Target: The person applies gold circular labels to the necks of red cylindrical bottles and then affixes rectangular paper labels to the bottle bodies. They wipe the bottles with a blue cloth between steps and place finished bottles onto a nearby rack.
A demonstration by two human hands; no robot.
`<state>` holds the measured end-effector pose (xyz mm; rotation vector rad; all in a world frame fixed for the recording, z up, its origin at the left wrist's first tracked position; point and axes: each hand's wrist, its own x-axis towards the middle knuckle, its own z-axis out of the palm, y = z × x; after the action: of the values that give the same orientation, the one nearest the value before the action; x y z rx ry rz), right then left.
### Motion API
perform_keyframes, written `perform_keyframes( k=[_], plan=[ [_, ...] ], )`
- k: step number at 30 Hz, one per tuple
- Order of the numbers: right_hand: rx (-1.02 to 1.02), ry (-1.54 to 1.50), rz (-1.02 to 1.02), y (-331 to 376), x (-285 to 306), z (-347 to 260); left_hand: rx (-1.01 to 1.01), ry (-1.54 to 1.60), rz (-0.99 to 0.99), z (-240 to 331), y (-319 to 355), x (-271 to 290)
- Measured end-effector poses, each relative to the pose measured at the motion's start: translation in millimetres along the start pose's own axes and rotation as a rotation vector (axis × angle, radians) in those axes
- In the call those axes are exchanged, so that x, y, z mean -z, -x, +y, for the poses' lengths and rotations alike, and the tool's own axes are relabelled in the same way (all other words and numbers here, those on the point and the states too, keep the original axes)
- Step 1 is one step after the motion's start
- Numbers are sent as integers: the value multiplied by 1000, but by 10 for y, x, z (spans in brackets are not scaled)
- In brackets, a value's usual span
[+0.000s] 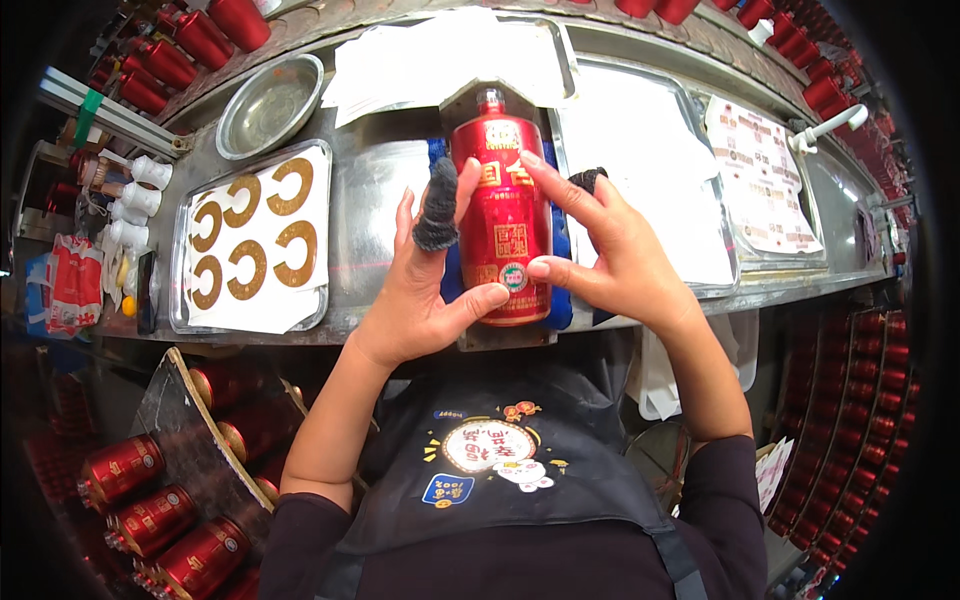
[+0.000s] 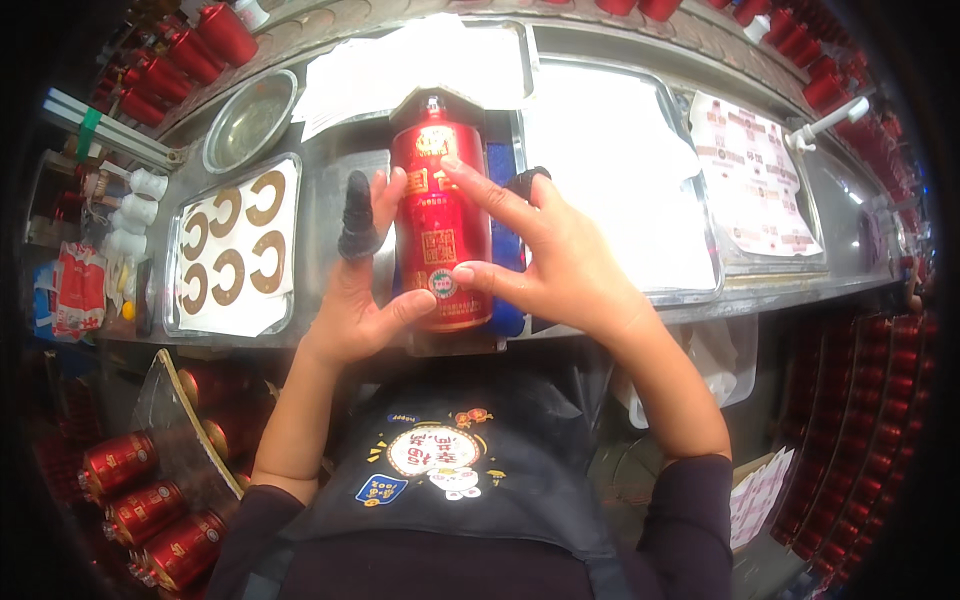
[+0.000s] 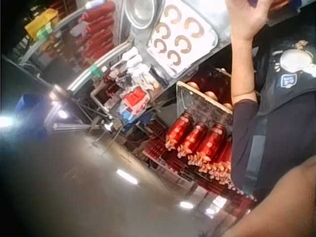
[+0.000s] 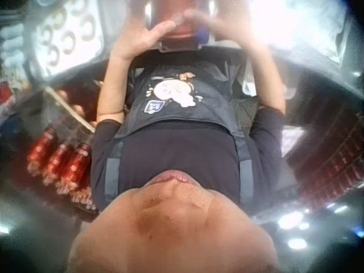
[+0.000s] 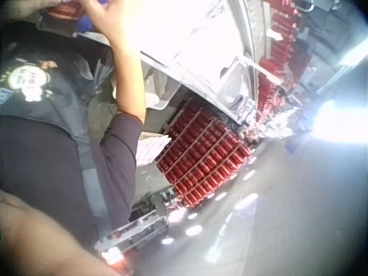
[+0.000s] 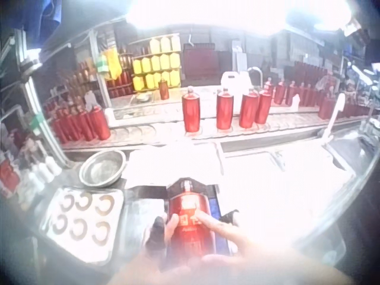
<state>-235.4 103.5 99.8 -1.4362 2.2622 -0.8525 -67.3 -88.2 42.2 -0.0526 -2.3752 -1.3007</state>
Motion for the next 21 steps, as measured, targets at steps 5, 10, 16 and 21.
perform_keyframes(
  k=[5,10,16,21],
  plan=[
    [-9,59,-32,12,-25,-28,4,-67,-3,23,-15,-7],
    [-163,-317,70,-17,-76,280,21,-15,1,10,3,-17],
    [-788,-1310,706,-164,165,640,134,75,8,7,106,-53],
    [-213,-624,426,463,-184,223,167,268,46,-38,157,-156]
  ],
)
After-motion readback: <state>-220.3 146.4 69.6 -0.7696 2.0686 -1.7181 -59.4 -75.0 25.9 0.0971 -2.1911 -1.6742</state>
